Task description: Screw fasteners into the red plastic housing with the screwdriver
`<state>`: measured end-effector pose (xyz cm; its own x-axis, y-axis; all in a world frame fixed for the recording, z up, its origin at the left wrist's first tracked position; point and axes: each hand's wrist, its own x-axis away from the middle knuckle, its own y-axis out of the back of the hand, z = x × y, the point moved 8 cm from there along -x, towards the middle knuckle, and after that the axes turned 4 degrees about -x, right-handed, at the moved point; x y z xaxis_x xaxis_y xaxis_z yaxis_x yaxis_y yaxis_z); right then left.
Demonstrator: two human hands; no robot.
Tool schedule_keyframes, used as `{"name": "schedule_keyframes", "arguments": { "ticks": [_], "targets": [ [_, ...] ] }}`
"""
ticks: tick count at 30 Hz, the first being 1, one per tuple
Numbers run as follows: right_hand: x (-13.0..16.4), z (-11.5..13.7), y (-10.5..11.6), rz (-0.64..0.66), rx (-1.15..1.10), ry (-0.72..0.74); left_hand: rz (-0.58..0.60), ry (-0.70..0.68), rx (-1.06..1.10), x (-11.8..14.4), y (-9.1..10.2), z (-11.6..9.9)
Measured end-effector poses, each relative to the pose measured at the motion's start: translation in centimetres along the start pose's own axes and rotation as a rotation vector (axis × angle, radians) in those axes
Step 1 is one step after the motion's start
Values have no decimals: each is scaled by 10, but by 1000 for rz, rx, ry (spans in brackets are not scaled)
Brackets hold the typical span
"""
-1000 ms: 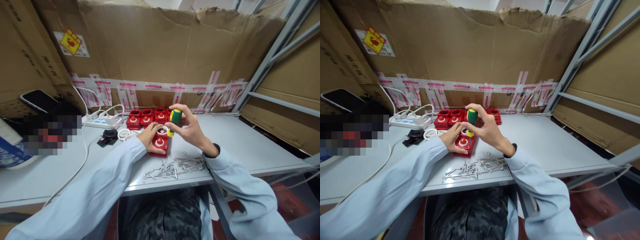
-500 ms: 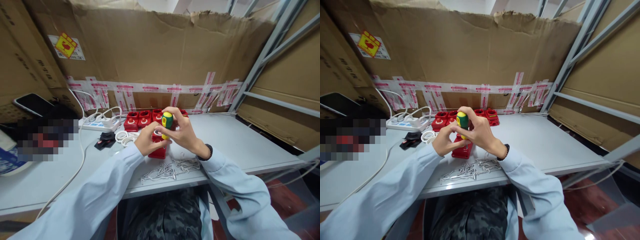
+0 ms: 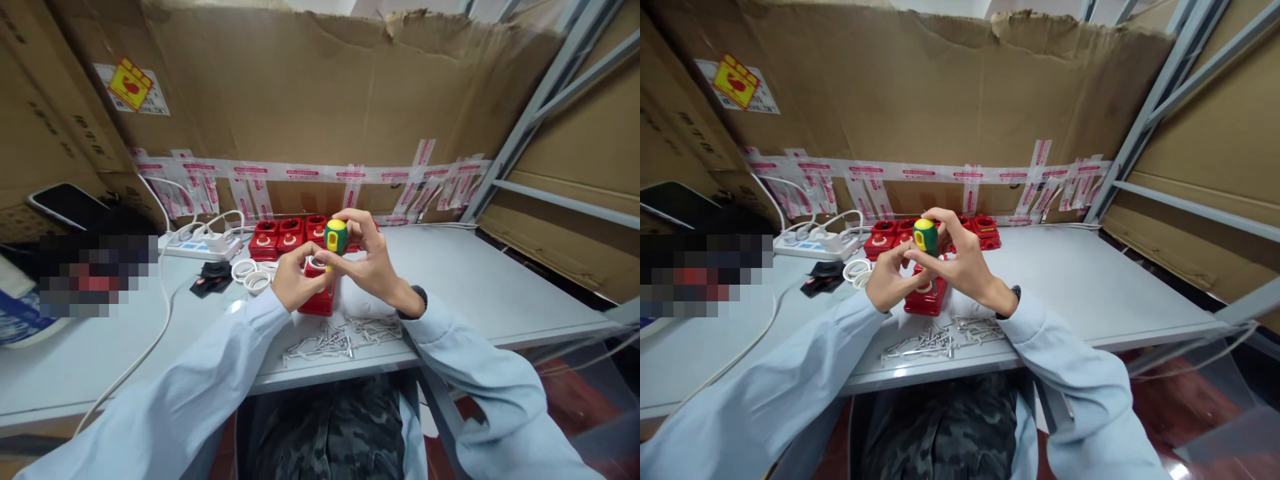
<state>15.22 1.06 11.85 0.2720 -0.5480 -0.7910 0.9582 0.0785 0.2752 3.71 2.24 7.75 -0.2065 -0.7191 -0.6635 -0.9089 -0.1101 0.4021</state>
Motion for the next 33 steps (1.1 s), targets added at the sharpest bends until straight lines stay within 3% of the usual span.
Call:
{"name": "schedule_keyframes", "arguments": {
  "ticks": [7,14,20,28,33],
  "targets": [
    [0,-2,-7,226,-192,-105,130,-60,-37,-1,-5,-2],
    [0,-5,-2,58,-53,-52,16,-36,-52,1,-3,-3],
    [2,1,-10,263,-227,-114,117,-95,-74,2,-9,-7],
    [2,0,-6,110,-158,-68,48,-111,-120,3,-8,-4],
    [2,1,-9,267,-256,-106,150,-94,-68,3,-11,-3]
  ]
}}
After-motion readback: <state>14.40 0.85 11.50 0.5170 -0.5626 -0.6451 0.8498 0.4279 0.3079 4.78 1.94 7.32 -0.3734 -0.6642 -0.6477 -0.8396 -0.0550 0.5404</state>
